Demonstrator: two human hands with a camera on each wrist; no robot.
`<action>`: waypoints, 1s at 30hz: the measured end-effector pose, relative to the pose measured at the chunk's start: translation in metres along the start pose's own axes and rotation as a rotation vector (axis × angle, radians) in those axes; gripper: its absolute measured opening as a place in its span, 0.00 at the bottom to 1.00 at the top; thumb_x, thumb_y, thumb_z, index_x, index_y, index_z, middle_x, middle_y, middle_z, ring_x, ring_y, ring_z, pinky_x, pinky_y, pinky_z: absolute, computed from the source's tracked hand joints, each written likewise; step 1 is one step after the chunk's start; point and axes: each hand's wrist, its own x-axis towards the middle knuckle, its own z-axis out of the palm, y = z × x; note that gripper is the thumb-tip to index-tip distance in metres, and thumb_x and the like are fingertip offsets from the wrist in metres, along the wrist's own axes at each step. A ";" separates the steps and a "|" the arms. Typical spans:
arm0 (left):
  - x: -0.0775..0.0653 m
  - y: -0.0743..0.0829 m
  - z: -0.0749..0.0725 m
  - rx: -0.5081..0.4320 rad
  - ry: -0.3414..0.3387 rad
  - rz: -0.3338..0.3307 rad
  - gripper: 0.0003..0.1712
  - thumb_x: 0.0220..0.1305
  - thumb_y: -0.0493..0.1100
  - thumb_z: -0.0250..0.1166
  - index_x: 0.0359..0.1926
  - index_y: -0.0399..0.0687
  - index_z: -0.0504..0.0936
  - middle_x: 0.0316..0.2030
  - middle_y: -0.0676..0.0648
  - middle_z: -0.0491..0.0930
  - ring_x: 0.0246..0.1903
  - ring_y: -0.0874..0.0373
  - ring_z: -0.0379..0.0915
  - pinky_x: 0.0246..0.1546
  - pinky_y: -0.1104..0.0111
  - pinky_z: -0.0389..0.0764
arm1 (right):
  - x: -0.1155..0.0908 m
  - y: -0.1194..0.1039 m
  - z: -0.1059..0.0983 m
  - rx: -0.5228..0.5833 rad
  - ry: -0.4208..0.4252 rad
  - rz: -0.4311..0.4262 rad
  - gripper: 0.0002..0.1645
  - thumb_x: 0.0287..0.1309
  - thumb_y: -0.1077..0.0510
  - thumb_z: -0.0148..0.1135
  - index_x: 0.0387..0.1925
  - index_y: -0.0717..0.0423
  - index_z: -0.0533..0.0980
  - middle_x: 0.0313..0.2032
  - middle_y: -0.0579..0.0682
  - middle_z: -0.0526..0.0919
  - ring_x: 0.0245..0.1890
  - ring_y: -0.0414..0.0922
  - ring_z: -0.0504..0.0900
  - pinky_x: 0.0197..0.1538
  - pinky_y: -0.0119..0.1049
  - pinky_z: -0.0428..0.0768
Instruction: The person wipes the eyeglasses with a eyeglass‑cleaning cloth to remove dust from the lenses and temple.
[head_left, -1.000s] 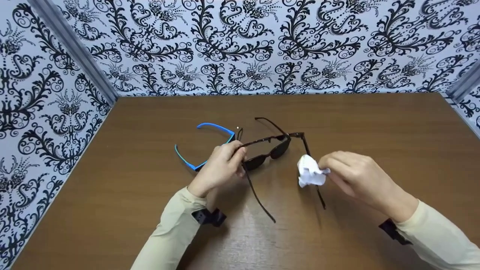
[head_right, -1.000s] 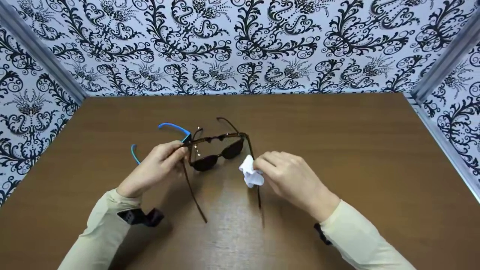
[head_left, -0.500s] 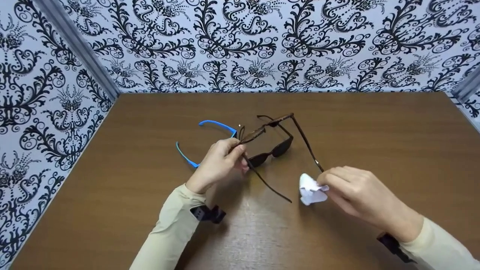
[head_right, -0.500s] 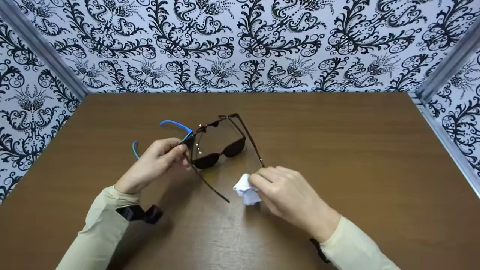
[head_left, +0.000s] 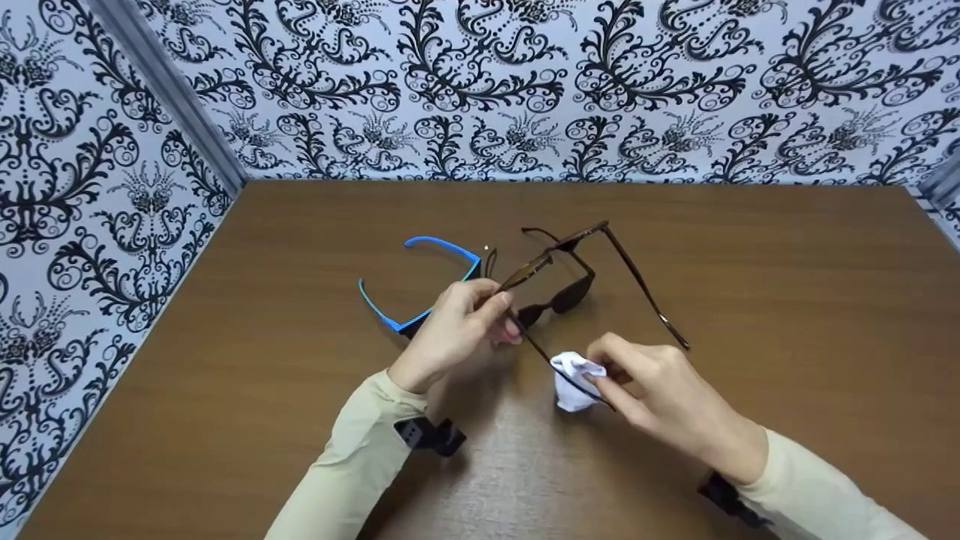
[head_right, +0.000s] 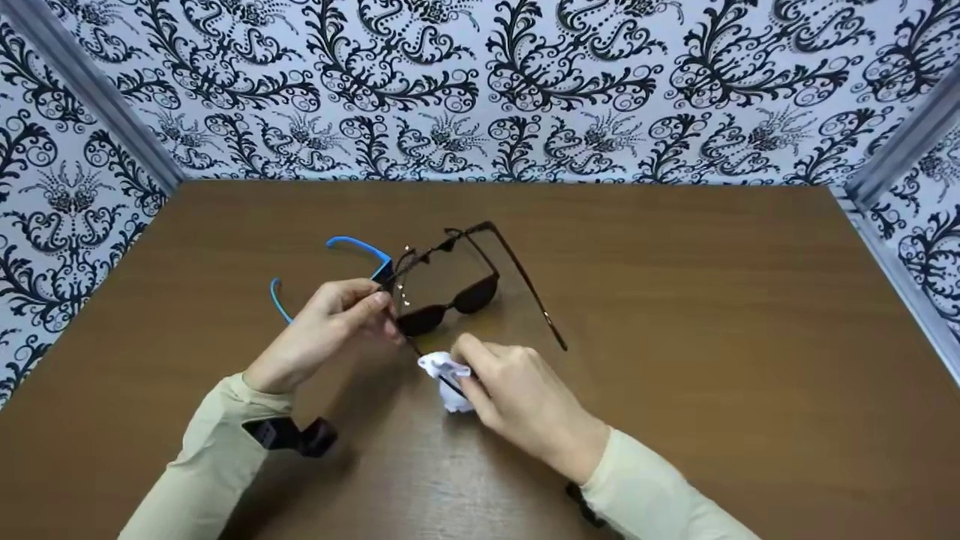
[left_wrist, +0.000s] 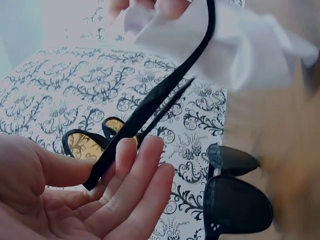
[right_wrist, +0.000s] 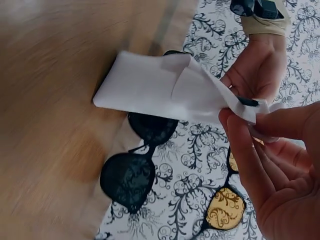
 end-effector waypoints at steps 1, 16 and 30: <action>0.000 0.001 0.001 -0.006 -0.009 -0.004 0.11 0.72 0.33 0.51 0.35 0.28 0.76 0.23 0.43 0.81 0.26 0.49 0.82 0.32 0.61 0.82 | 0.002 0.000 0.001 0.012 0.009 0.012 0.17 0.45 0.78 0.64 0.35 0.59 0.73 0.30 0.48 0.83 0.27 0.40 0.83 0.30 0.23 0.79; -0.003 0.003 0.026 0.032 -0.055 0.109 0.10 0.70 0.30 0.52 0.41 0.26 0.79 0.24 0.41 0.80 0.23 0.54 0.80 0.30 0.64 0.83 | 0.029 0.000 0.005 0.144 0.112 0.184 0.12 0.51 0.77 0.64 0.34 0.63 0.74 0.33 0.48 0.84 0.32 0.41 0.85 0.35 0.30 0.82; -0.006 0.007 0.025 0.114 -0.068 0.129 0.11 0.70 0.31 0.51 0.38 0.29 0.80 0.25 0.43 0.82 0.24 0.55 0.81 0.30 0.67 0.82 | 0.033 -0.001 0.007 0.153 0.113 0.182 0.14 0.50 0.78 0.63 0.36 0.62 0.73 0.34 0.48 0.84 0.34 0.41 0.85 0.36 0.30 0.82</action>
